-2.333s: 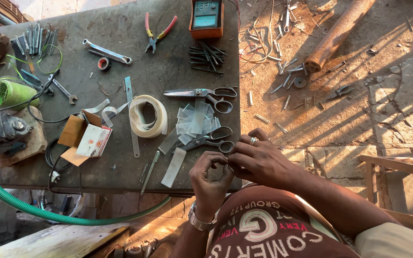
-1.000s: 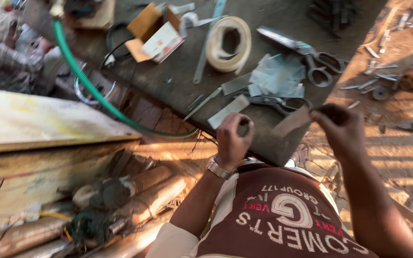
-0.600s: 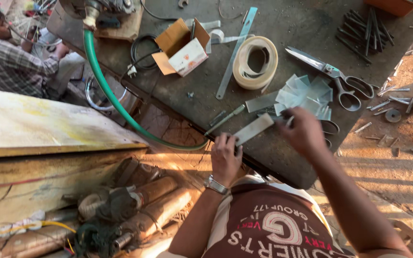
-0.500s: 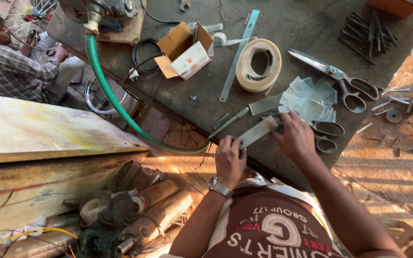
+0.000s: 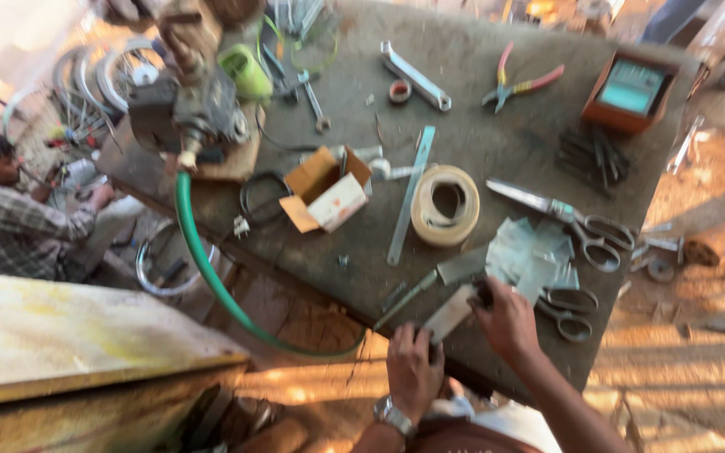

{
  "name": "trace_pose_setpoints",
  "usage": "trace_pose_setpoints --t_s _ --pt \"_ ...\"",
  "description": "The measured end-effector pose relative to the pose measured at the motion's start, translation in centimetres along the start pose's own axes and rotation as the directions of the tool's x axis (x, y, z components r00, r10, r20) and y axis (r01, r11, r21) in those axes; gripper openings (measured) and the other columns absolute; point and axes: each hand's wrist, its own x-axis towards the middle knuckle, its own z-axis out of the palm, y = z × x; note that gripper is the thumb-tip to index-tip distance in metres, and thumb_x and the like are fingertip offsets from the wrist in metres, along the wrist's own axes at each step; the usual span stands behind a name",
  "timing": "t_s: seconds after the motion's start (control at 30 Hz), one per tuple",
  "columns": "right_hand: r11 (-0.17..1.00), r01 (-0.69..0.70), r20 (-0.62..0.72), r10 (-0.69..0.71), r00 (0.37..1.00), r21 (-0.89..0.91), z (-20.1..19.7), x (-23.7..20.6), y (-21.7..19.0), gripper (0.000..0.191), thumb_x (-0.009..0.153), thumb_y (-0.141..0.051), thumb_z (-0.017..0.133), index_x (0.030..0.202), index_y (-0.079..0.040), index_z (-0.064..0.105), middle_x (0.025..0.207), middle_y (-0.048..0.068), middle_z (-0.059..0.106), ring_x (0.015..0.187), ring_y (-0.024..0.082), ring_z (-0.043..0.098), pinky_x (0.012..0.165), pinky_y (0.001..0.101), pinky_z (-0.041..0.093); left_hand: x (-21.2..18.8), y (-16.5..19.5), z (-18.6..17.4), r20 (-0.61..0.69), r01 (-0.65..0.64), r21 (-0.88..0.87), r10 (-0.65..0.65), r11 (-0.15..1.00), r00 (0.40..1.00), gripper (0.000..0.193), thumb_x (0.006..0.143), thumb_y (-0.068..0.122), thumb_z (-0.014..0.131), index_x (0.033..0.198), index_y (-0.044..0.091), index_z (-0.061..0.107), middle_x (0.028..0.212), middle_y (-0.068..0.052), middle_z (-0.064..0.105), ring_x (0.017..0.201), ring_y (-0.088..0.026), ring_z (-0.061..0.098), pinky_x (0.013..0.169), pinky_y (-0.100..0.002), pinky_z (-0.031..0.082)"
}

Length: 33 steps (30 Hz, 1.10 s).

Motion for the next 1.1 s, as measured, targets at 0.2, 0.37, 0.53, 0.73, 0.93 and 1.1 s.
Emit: trace_pose_setpoints --t_s 0.2,0.37,0.53,0.73,0.93,1.1 --pt "0.975 -0.121 0.046 0.132 0.990 -0.185 -0.1 -0.3 -0.6 0.020 0.090 -0.031 0.073 0.098 -0.012 0.074 0.094 0.010 0.076 0.090 0.031 0.072 0.080 0.0437 0.055 0.4 -0.5 0.2 -0.045 -0.033 -0.040 0.031 0.999 0.998 0.025 0.078 0.011 0.078 0.100 0.002 0.069 0.101 -0.014 0.064 0.098 -0.035 0.060 0.082 -0.046 0.048" --pt "0.974 0.115 -0.144 -0.145 0.979 -0.195 -0.3 -1.6 -0.8 0.024 0.085 -0.019 0.071 0.108 -0.015 0.077 0.114 0.008 0.074 0.092 0.033 0.070 0.078 0.0436 0.055 -0.3 -0.6 0.1 0.009 -0.010 -0.009 0.010 1.000 1.000 0.024 0.082 0.013 0.078 0.101 0.002 0.069 0.102 -0.014 0.064 0.099 -0.033 0.061 0.083 -0.046 0.047" --pt "0.961 0.235 -0.190 -0.260 0.947 -0.148 -0.2 -2.9 -1.0 0.017 0.089 -0.015 0.072 0.105 -0.010 0.074 0.114 0.006 0.075 0.095 0.032 0.070 0.080 0.0412 0.056 -0.6 -0.4 -0.2 -0.036 -0.027 0.035 0.028 0.999 0.999 0.026 0.082 0.014 0.079 0.104 0.003 0.070 0.104 -0.014 0.065 0.101 -0.033 0.061 0.084 -0.046 0.047" --pt "0.979 0.196 -0.086 -0.191 0.978 0.055 -0.3 -3.3 -1.4 0.025 0.088 -0.015 0.075 0.109 -0.003 0.071 0.098 0.015 0.074 0.087 0.034 0.070 0.073 0.0410 0.055 -0.8 0.5 -0.6 -0.022 0.009 0.019 -0.008 1.000 1.000 0.032 0.081 0.015 0.080 0.108 0.002 0.070 0.104 -0.014 0.068 0.100 -0.032 0.063 0.084 -0.045 0.048" --pt "0.849 -0.083 -0.045 0.125 0.991 0.521 -2.3 -2.7 0.2 0.019 0.095 -0.016 0.073 0.107 -0.001 0.074 0.089 0.007 0.076 0.078 0.015 0.070 0.071 0.0303 0.056 2.2 1.8 -1.8 -0.203 -0.068 -0.041 0.058 0.997 0.977 0.026 0.087 0.018 0.079 0.107 0.004 0.068 0.097 -0.013 0.071 0.091 -0.032 0.068 0.080 -0.046 0.051" --pt "0.642 -0.239 0.140 0.202 0.969 0.728 -4.6 -2.0 2.7 0.020 0.098 -0.013 0.071 0.111 0.002 0.072 0.094 0.007 0.074 0.082 0.014 0.068 0.073 0.0299 0.058 11.1 3.8 -2.2 -0.319 -0.209 -0.079 0.174 0.975 0.932 0.022 0.096 0.020 0.073 0.107 0.003 0.064 0.100 -0.015 0.069 0.089 -0.030 0.069 0.075 -0.042 0.056"
